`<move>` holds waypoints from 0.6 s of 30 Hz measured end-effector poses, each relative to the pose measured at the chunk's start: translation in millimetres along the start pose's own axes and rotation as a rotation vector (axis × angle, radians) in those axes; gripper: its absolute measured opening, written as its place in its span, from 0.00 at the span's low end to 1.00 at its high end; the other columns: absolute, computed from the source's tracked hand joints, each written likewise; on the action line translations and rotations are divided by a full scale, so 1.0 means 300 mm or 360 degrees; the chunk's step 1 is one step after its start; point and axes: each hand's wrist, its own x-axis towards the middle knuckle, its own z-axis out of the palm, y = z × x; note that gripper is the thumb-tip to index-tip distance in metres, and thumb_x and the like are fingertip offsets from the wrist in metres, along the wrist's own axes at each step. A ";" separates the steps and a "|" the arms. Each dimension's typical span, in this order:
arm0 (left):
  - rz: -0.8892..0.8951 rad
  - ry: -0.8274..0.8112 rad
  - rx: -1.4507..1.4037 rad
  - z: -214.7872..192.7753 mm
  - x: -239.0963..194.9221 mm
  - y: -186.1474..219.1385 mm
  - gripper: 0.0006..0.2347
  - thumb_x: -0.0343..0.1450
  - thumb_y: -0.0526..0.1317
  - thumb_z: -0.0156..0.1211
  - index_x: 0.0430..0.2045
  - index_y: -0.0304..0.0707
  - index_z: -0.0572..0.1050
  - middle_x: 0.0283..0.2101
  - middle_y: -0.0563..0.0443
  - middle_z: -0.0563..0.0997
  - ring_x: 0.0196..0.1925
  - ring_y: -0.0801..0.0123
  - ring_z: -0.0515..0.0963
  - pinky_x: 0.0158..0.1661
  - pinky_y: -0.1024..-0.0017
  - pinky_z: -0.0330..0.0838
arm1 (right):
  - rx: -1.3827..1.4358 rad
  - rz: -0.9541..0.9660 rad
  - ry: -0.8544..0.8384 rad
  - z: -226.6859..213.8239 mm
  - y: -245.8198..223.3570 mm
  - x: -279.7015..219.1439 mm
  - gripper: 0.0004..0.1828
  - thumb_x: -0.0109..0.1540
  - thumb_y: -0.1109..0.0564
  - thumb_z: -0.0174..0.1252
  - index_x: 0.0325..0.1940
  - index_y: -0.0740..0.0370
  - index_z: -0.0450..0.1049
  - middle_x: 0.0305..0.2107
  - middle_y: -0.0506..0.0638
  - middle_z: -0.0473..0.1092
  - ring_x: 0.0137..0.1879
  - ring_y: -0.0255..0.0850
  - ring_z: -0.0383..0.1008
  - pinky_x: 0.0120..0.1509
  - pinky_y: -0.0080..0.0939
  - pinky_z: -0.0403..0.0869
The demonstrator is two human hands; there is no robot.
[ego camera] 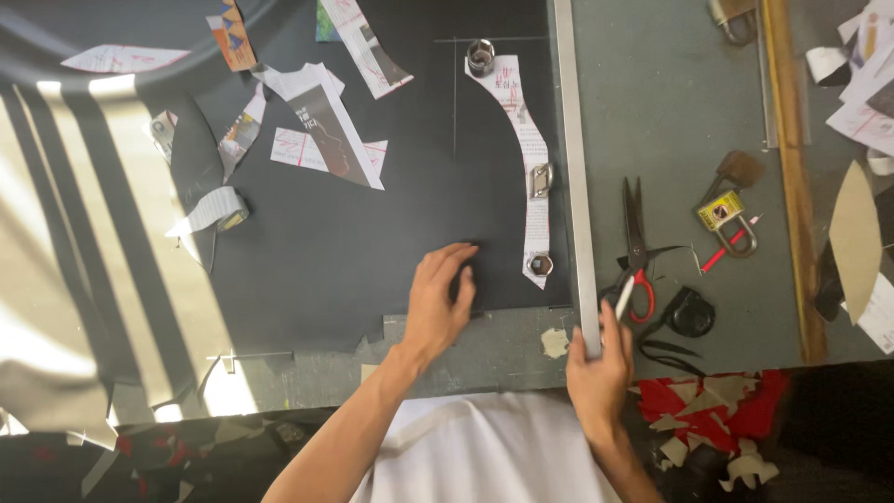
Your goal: The person places a paper template on a black sheet, secures it with metal weights and a padlock, then uses a ruler and marker to draw a cutting line. They cut along the line with scissors, remove the template, and trim the cut piece to refine its shape.
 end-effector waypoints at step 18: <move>0.0251 -0.0387 0.0072 0.214 0.448 0.099 0.19 0.70 0.34 0.67 0.55 0.45 0.74 0.51 0.47 0.75 0.49 0.55 0.81 0.50 0.62 0.77 | -0.0275 -0.0531 -0.0268 -0.040 0.138 0.527 0.23 0.67 0.59 0.62 0.65 0.69 0.74 0.64 0.60 0.70 0.72 0.54 0.61 0.74 0.55 0.60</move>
